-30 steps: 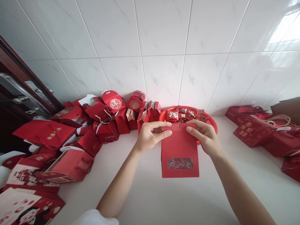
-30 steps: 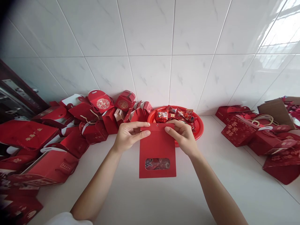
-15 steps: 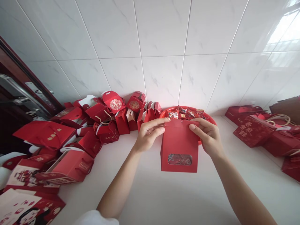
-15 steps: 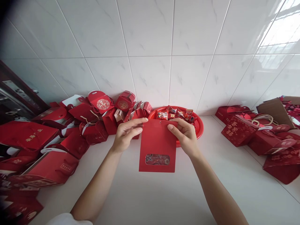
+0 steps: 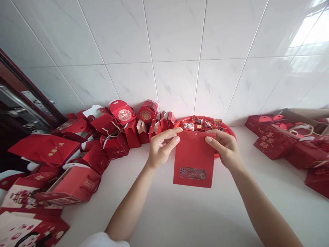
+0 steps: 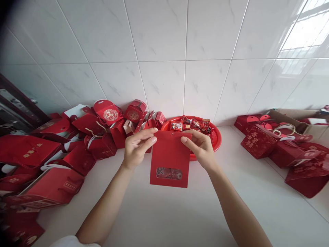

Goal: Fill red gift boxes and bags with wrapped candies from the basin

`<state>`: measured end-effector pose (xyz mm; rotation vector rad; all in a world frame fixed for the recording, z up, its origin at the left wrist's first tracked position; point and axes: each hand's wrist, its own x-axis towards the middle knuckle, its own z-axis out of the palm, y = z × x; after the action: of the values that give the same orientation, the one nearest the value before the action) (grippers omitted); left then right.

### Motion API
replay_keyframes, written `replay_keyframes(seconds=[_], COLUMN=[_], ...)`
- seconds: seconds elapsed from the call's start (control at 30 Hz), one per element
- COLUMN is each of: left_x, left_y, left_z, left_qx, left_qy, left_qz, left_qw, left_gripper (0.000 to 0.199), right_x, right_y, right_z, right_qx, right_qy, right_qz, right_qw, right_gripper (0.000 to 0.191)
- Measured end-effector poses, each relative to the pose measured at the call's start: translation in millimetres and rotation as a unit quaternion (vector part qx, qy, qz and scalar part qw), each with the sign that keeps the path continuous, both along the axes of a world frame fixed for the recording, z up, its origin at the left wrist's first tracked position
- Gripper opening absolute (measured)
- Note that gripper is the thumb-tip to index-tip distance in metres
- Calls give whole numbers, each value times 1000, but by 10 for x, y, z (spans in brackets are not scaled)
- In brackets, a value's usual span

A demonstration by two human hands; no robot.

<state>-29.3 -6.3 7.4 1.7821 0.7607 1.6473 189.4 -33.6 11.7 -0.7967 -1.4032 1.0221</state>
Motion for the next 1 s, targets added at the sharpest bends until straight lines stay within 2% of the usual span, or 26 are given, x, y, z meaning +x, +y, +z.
replay_keyframes(seconds=[0.27,0.37,0.43,0.5,0.57,0.67,0.73,0.8,0.87,0.93,1.0], left_x=[20,47,73,95,113,177,289,472,704,937,1128], left_y=[-37,-58,-67,-72,-80,-136,-224,-366,-563,-800,-1044], left_z=[-31,-25,-13,1,15,24,-12,-131,-366,-706,-1084], left_qx=[12,0,-10,-20,-28,-30,-28,-27,-15,11,14], left_qy=[-13,-5,-10,-25,-40,-22,34,117,181,231,270], left_qz=[19,-10,-41,-63,-67,-68,-102,-172,-274,-376,-473], left_qw=[1000,1000,999,997,997,997,994,978,944,897,838], left_gripper=[19,26,34,38,31,12,8,11,14,16,18], right_x=[96,149,199,285,421,726,976,1242,1501,1732,1926], right_y=[23,17,13,17,32,51,32,-29,-133,-261,-381], right_z=[24,20,39,78,127,192,208,184,117,10,-130], right_qx=[26,30,50,82,129,191,210,213,194,168,137], right_qy=[-20,-8,-15,-15,6,59,86,95,81,47,-21], right_qz=[7,6,-18,-66,-135,-251,-325,-391,-452,-525,-600], right_qw=[999,999,998,994,982,947,918,890,867,833,788], right_gripper=[25,23,22,19,16,16,19,21,22,23,25])
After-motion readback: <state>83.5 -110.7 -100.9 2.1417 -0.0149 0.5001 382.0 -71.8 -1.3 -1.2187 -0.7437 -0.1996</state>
